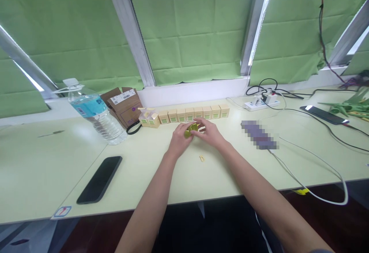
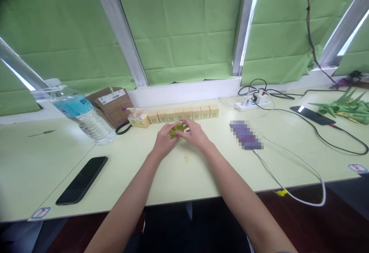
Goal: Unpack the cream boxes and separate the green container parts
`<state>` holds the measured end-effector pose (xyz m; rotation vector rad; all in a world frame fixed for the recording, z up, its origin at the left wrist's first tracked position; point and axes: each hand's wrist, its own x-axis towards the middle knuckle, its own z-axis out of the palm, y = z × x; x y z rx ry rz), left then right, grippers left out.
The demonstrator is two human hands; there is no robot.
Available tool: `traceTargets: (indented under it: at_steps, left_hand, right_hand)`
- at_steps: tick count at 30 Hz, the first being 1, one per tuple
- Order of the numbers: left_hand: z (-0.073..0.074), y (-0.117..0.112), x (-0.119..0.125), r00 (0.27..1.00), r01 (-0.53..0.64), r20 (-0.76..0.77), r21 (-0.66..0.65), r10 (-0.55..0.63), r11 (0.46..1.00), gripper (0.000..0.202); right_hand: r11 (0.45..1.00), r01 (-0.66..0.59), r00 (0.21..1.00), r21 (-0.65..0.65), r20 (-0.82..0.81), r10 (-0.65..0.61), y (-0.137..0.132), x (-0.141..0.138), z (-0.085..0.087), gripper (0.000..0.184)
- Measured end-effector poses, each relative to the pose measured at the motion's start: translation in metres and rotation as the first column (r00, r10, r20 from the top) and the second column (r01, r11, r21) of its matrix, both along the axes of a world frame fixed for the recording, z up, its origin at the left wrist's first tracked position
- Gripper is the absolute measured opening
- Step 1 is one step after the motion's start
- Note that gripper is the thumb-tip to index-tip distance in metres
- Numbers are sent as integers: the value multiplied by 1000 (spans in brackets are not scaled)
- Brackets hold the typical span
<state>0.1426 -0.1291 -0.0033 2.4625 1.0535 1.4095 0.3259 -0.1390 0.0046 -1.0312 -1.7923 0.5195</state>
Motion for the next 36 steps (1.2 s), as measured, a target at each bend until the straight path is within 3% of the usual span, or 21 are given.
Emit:
traceTargets:
  at_steps: [7,14,22,29,33,36]
  left_hand:
    - [-4,5,-1,1000,-14,-19,-10,14,1000,49]
    - [-7,11,-9,965,-261,-20,-186,262,947,32]
    - [-11,11,-13,952,-301,-162,-322,261,898,36]
    - [-5,18,-17,905,-378,74,-313,419,871,30]
    - [-1,17,-18,874,-381,190,-302,447,874,32]
    - [3,15,-17,869,-381,210,-295,449,876,35]
  right_hand:
    - [990,65,989,126,127,-81,3,4,-2,39]
    - [996,93,935,-14,345,-83,1,12,0,57]
    - [999,-2,926,-32,377,14,-3,6,0,56]
    - [998,-61,909,-4,412,57,-4,-8,-3,50]
    - [995,-98,902,15,425,83,-7,-22,-4,34]
    - [994,-106,891,27,446,83,-10,-32,-8,32]
